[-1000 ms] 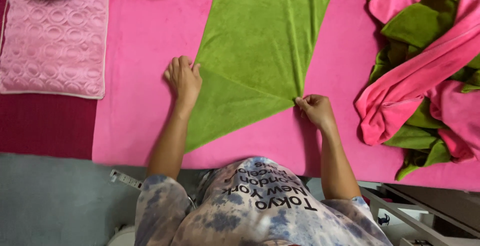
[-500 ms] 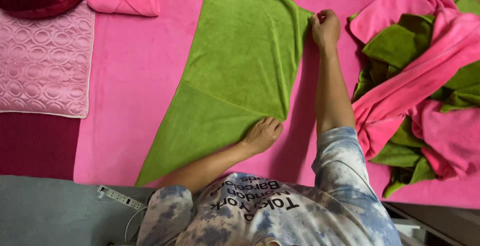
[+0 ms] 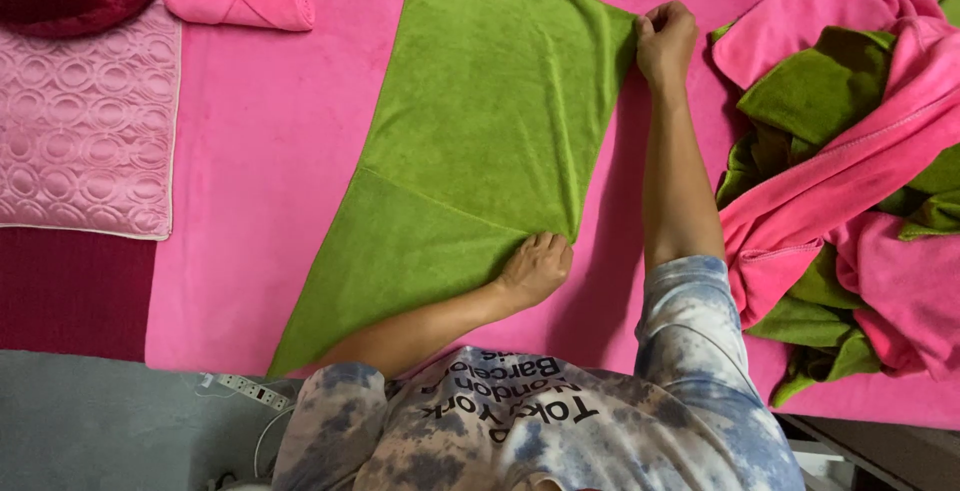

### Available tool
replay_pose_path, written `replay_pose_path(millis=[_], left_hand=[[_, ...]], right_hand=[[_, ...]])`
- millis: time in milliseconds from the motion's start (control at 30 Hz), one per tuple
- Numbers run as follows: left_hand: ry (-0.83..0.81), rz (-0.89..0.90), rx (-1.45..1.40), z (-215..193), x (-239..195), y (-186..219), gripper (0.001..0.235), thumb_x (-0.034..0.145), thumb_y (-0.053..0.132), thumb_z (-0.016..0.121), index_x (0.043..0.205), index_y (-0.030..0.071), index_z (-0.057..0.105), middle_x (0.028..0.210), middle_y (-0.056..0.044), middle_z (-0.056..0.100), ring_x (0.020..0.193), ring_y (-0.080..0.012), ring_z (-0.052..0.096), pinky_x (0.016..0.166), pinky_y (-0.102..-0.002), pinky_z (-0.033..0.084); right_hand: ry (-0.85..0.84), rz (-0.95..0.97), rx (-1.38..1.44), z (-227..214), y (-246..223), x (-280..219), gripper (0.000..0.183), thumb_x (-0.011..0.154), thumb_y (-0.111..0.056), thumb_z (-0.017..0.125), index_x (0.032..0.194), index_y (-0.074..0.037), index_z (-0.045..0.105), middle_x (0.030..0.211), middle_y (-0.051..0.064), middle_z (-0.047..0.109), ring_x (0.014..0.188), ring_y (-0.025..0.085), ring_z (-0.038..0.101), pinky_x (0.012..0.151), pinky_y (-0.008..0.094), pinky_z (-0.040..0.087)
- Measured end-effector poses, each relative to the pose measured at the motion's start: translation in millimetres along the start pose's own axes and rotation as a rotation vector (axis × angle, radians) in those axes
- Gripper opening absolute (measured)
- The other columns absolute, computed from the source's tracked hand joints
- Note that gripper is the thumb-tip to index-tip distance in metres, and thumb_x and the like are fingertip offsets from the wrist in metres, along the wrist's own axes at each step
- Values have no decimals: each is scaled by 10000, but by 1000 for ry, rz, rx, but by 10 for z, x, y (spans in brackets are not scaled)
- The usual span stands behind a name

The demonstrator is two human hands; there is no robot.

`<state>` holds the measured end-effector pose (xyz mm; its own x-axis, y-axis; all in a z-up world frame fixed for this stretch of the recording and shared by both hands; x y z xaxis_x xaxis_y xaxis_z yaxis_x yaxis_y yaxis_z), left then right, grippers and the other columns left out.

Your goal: The person folds a green towel on a pink surface. They smooth the towel, fold it into a long strip, and then roll it tightly into a compact bundle.

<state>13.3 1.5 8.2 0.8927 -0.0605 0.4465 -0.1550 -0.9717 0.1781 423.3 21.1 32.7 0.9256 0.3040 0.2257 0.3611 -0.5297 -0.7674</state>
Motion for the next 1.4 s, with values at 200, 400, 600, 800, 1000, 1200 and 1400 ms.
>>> replay_pose_path(millis=[200, 400, 600, 800, 1000, 1200, 1400], left_hand=[[75, 9, -100, -31, 34, -28, 140, 884, 17, 571, 776, 105, 584, 795, -84, 537, 722, -291, 539, 598, -423, 455], [15, 84, -179, -107, 14, -150, 77, 895, 66, 585, 839, 106, 619, 847, -78, 585, 792, -279, 562, 672, -407, 478], [161, -218, -286, -870, -114, -730, 174, 1025, 1, 529, 961, -2, 690, 787, -113, 654, 723, -279, 641, 661, -402, 575], [-126, -744, 167, -926, -752, -1415, 932, 1018, 626, 532, 1587, -86, 337, 1664, -329, 307, 1562, -485, 264, 1254, -644, 224], [-270, -787, 173, -921, -709, -1520, 1074, 946, 770, 487, 1637, -21, 264, 1693, -355, 163, 1576, -509, 169, 1263, -640, 156], [-240, -768, 185, -982, -689, -1505, 1060, 957, 789, 446, 1632, -12, 283, 1677, -369, 204, 1562, -523, 221, 1248, -646, 214], [-315, -772, 193, -957, -704, -1528, 1106, 952, 852, 356, 1676, 35, 182, 1700, -356, 113, 1585, -511, 137, 1266, -633, 156]], right_hand=[[45, -43, -60, -142, 75, 85, 173, 889, 36, 720, 897, -130, 673, 860, 17, 724, 780, 154, 670, 711, 300, 608], [115, -198, -178, -74, 63, 18, 119, 960, -74, 810, 986, -65, 694, 948, 88, 759, 832, 214, 721, 725, 334, 643], [-136, -731, -230, 162, -1011, -839, 174, 1007, -155, 589, 1047, -60, 729, 1097, 179, 701, 982, 385, 615, 818, 535, 484], [-593, -514, -519, 703, -1117, -671, 755, 1102, -589, 316, 1666, -88, 306, 1720, 199, 250, 1589, 389, 179, 1218, 696, 84], [-297, -612, -528, 1424, -1106, -278, 628, 1077, -396, 654, 1522, 6, 466, 1589, 258, 418, 1466, 441, 391, 1080, 669, 346], [-668, -643, -457, 1929, -1817, -533, 788, 1086, -593, 418, 1644, -42, 334, 1717, 163, 259, 1589, 339, 200, 1210, 713, 129], [-677, -599, -548, 2052, -1993, -296, 904, 1048, -697, 323, 1659, -34, 263, 1726, 162, 239, 1591, 339, 169, 1203, 733, 95]])
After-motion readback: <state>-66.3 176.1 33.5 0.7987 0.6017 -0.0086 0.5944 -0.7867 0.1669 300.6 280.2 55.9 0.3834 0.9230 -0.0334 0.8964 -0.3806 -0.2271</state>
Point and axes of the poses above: each hand's wrist, its own x-axis towards the middle knuckle, its own z-axis out of the palm, y = z × x, the point moved 1 cm from there along x, towards the middle knuckle
